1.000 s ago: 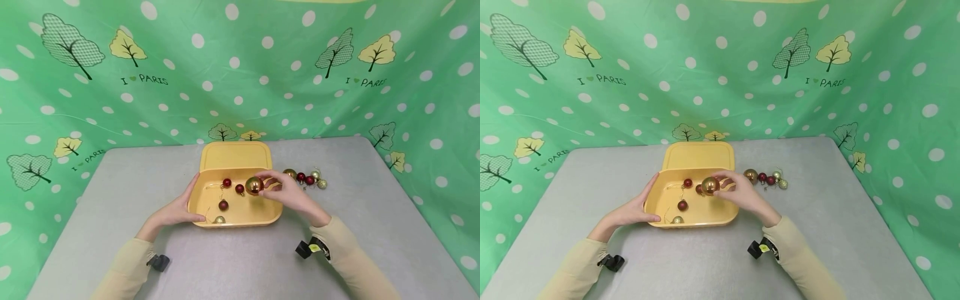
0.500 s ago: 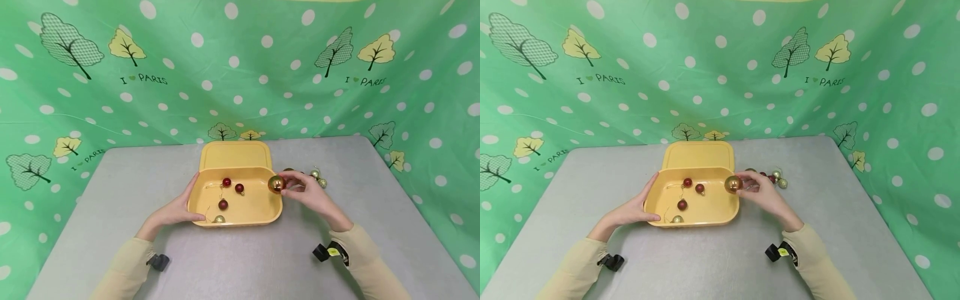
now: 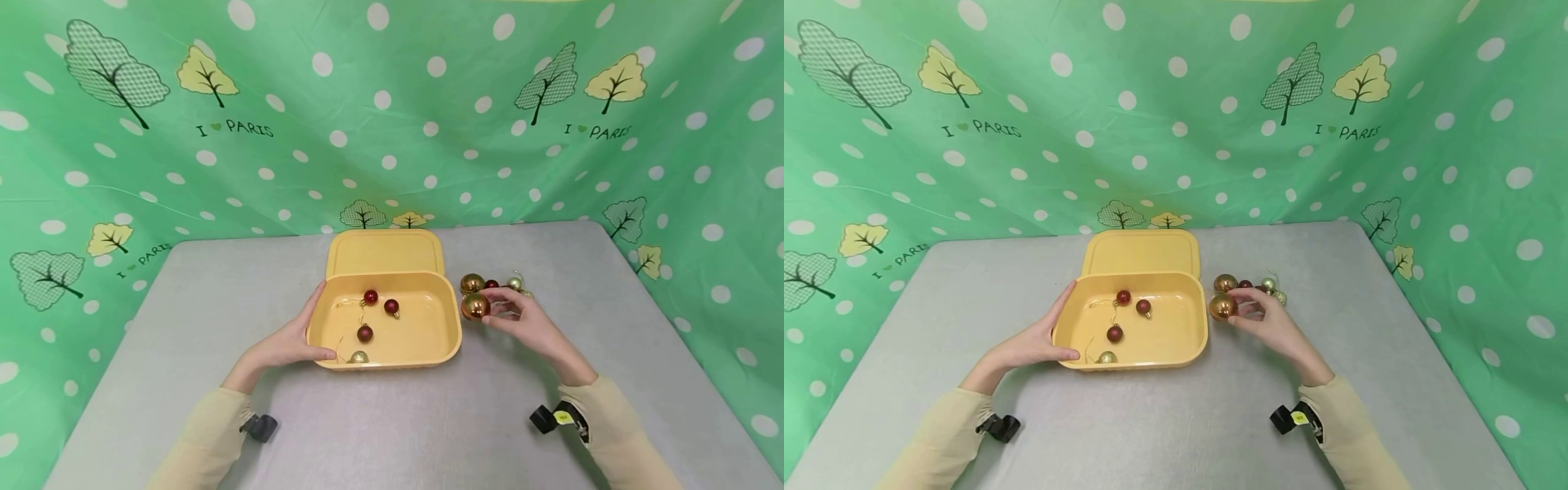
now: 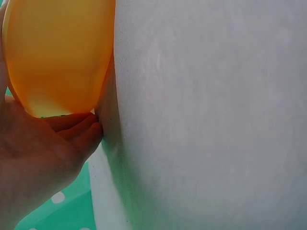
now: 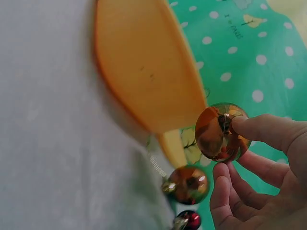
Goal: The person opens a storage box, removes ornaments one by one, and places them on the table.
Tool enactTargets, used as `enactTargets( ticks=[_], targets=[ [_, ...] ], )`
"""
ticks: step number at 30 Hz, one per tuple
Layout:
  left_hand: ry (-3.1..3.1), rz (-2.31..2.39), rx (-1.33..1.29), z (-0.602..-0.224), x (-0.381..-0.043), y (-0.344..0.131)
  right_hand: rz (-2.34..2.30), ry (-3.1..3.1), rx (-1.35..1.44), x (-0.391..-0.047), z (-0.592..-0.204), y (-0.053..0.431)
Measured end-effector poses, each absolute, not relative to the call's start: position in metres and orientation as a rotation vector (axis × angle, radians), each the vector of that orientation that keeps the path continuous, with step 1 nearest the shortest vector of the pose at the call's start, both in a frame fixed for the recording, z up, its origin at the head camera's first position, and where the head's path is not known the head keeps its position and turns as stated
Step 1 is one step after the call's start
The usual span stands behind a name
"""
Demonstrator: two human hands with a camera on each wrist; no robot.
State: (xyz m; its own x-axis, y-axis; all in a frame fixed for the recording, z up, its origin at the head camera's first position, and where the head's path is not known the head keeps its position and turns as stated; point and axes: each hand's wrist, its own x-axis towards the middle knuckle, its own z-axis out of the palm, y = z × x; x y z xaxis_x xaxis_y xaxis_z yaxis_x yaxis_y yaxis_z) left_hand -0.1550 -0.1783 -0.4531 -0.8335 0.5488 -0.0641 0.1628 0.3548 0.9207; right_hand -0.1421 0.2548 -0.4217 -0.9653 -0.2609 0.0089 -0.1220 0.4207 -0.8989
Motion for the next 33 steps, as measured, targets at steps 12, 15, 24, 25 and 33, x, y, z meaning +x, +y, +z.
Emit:
enactTargets(
  ticks=[12, 15, 24, 25, 33],
  targets=[
    [2.267, 1.46, 0.626, -0.451, -0.154, -0.177, -1.529, 2.52, -0.363, -0.149, -0.446, 0.266],
    [2.262, 1.467, 0.626, -0.451, -0.154, -0.177, -1.511, 2.519, -0.403, -0.152, -0.449, 0.268],
    [2.261, 1.469, 0.629, -0.452, -0.155, -0.178, -1.401, 2.548, -0.399, -0.158, -0.449, 0.27],
    [2.263, 1.467, 0.631, -0.453, -0.155, -0.179, -1.396, 2.549, -0.395, -0.159, -0.449, 0.27],
    [2.257, 1.472, 0.636, -0.453, -0.156, -0.179, -1.444, 2.521, -0.42, -0.159, -0.451, 0.273]
  ],
)
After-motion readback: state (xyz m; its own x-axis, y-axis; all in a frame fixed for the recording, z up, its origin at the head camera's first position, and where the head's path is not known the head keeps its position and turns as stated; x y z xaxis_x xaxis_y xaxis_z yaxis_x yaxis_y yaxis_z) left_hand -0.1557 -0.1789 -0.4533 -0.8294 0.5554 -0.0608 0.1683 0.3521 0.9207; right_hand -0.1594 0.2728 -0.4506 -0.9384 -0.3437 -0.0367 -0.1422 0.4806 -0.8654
